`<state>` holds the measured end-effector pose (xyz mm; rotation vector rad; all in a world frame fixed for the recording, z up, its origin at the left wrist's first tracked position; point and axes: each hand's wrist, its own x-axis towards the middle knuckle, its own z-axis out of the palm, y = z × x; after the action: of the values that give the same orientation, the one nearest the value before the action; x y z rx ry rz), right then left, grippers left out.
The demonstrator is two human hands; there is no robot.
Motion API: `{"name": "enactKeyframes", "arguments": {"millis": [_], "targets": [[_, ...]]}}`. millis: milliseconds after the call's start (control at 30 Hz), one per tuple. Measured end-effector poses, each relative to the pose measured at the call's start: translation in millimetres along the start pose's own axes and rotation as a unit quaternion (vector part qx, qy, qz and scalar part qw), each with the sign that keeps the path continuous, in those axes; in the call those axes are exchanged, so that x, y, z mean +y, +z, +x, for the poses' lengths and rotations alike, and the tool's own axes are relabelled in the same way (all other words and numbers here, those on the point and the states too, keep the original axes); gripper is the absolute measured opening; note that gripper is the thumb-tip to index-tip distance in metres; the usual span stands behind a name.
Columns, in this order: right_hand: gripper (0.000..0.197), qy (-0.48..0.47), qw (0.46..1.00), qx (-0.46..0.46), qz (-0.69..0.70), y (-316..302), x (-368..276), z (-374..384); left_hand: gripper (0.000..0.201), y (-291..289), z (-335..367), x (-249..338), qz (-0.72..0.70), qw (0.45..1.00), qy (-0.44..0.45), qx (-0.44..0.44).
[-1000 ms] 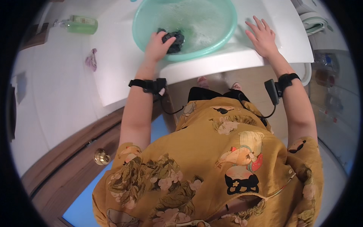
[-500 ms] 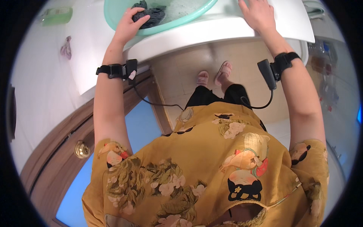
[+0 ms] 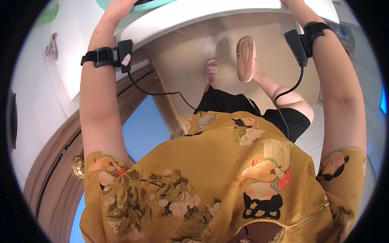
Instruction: Wiping down walls, floor, and toilet in a bathroom, then washing the cleaning cloth.
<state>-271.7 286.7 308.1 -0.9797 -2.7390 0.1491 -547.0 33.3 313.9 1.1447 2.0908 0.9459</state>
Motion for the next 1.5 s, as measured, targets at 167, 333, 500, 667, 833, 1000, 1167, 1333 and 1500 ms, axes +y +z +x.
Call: {"name": "enactKeyframes", "arguments": {"millis": [167,333,500,667,833,1000,1167,1333,1500], "targets": [[0.033,0.008,1.000,0.000,-0.014,-2.4,1.5,10.1,0.028,0.7,8.2,-3.5,-0.028,0.999,0.029,-0.001],[0.039,0.008,0.999,-0.021,-0.030,1.8,18.3,22.3,0.028,-9.9,6.1,7.4,-0.005,1.000,0.016,0.007],[0.038,-0.024,0.998,0.008,-0.059,12.7,23.6,13.1,0.038,-1.1,21.8,-32.9,0.013,0.994,0.103,0.039],[0.036,-0.014,1.000,0.006,0.000,-7.4,3.1,5.3,0.035,4.7,8.5,-21.3,-0.005,0.991,0.063,0.117],[0.035,-0.001,0.997,-0.025,0.076,-12.7,-6.2,6.4,0.035,-1.9,11.2,-11.5,-0.131,0.969,-0.103,0.181],[0.031,0.013,0.973,-0.053,0.223,-7.7,5.5,9.4,0.032,-14.5,10.5,24.7,-0.255,0.922,-0.206,0.208],[0.062,-0.140,0.864,-0.194,0.444,-45.8,-85.1,58.0,0.029,-23.5,10.0,66.5,-0.288,0.920,-0.211,0.162],[0.072,-0.118,0.794,-0.307,0.511,9.0,-159.7,89.8,0.031,-15.2,25.4,72.6,-0.345,0.919,-0.124,0.146],[0.066,0.157,0.733,-0.302,0.589,38.8,-152.5,122.0,0.050,-21.1,24.4,26.6,-0.299,0.912,-0.130,0.251]]}}
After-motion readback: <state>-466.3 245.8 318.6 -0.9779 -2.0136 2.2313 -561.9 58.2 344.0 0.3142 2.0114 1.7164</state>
